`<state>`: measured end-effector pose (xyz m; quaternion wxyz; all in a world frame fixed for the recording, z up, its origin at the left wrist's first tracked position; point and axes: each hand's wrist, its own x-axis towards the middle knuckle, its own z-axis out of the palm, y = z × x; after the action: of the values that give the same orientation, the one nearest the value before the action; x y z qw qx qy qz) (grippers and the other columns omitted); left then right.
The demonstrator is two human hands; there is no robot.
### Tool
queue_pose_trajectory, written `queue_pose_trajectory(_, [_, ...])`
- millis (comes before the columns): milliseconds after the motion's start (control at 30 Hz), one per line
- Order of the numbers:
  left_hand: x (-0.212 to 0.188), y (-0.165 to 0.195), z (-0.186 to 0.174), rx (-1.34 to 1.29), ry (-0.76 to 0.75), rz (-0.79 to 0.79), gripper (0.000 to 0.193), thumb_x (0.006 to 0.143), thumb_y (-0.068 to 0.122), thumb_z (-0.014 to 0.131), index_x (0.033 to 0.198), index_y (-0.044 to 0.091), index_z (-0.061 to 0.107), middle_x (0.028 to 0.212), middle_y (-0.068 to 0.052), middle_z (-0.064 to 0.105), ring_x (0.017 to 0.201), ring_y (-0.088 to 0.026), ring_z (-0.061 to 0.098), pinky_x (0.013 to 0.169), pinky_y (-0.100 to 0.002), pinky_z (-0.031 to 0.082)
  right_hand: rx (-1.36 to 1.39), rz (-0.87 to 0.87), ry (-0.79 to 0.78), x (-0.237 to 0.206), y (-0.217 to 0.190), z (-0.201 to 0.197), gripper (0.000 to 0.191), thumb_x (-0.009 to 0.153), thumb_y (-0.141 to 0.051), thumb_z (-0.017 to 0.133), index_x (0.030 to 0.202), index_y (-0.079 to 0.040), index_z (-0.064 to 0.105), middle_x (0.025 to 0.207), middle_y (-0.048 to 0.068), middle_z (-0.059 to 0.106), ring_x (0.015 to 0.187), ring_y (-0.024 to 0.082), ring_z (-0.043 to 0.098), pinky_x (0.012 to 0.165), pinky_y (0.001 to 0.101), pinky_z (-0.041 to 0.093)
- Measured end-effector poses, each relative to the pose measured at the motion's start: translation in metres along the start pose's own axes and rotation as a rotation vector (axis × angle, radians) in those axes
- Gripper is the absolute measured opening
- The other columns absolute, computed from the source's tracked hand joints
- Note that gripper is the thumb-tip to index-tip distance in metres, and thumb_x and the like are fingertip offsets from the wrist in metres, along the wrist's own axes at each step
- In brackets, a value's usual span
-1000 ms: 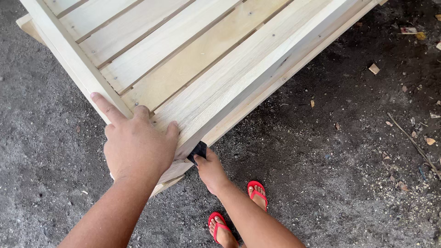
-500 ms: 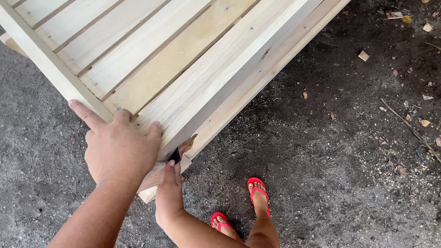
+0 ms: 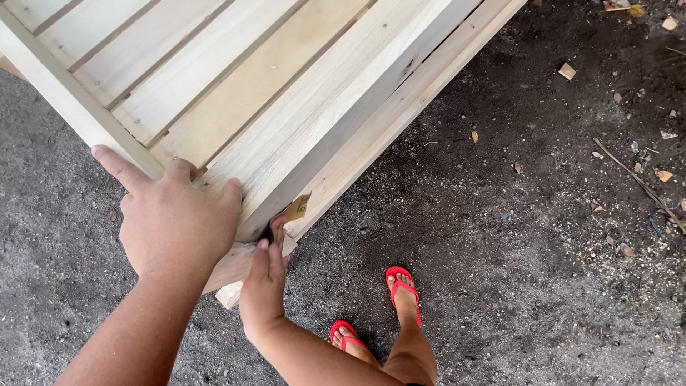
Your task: The person sands the edges and slats of a wooden slatted furniture frame using pieces of sandpaper, running the paper along the wood by hand. They move around the frame, reposition the sandpaper pieces, and run their hands over the sanded surfaces between passes.
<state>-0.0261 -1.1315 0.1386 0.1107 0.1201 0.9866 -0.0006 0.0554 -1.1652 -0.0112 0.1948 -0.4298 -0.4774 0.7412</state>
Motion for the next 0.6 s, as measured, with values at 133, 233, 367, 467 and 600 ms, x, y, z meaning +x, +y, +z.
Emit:
queue_pose_trajectory(133, [0.001,-0.001,0.0,0.033,-0.004,0.004,0.06,0.086,0.053,0.071,0.131,0.014,0.068,0.166,-0.03,-0.006,0.12,-0.044,0.061,0.089,-0.048,0.057,0.413,0.088,-0.109,0.001,-0.012,-0.002,0.067,0.11,-0.04,0.026,0.166,-0.017,-0.001,0.172,0.015,0.008,0.157,0.031,0.013,0.127,0.0489,0.007])
queue_pose_trajectory(233, [0.001,-0.001,0.0,0.037,0.011,0.017,0.06,0.086,0.054,0.071,0.131,0.015,0.068,0.166,-0.03,-0.005,0.119,-0.044,0.061,0.091,-0.048,0.056,0.07,0.15,-0.172,-0.006,-0.015,-0.002,0.075,0.104,-0.052,0.023,0.163,-0.016,-0.004,0.176,0.005,-0.007,0.161,0.02,-0.008,0.125,0.0434,-0.009])
queue_pose_trajectory(367, [0.001,0.0,0.0,0.011,-0.016,-0.003,0.057,0.087,0.051,0.071,0.131,0.015,0.068,0.167,-0.028,-0.006,0.117,-0.043,0.062,0.088,-0.049,0.057,0.249,0.346,-0.2,-0.001,-0.013,-0.007,0.089,0.099,-0.069,0.024,0.166,-0.023,-0.014,0.176,0.008,-0.003,0.16,0.026,0.003,0.122,0.052,-0.001])
queue_pose_trajectory(467, [0.0,0.001,-0.001,0.023,0.008,-0.018,0.059,0.084,0.051,0.074,0.131,0.015,0.068,0.166,-0.028,-0.004,0.119,-0.042,0.062,0.088,-0.048,0.057,0.404,0.4,-0.228,0.01,-0.015,-0.015,0.101,0.09,-0.079,0.027,0.164,-0.02,-0.007,0.174,0.009,0.004,0.159,0.025,0.007,0.123,0.0505,0.002])
queue_pose_trajectory(600, [-0.002,0.002,0.0,0.008,0.007,-0.005,0.06,0.084,0.051,0.074,0.131,0.015,0.068,0.167,-0.029,-0.004,0.118,-0.043,0.062,0.089,-0.048,0.057,0.36,0.382,-0.335,0.013,-0.027,-0.023,0.108,0.084,-0.085,0.021,0.163,-0.015,-0.003,0.174,0.005,0.0,0.158,0.018,-0.003,0.124,0.045,-0.004])
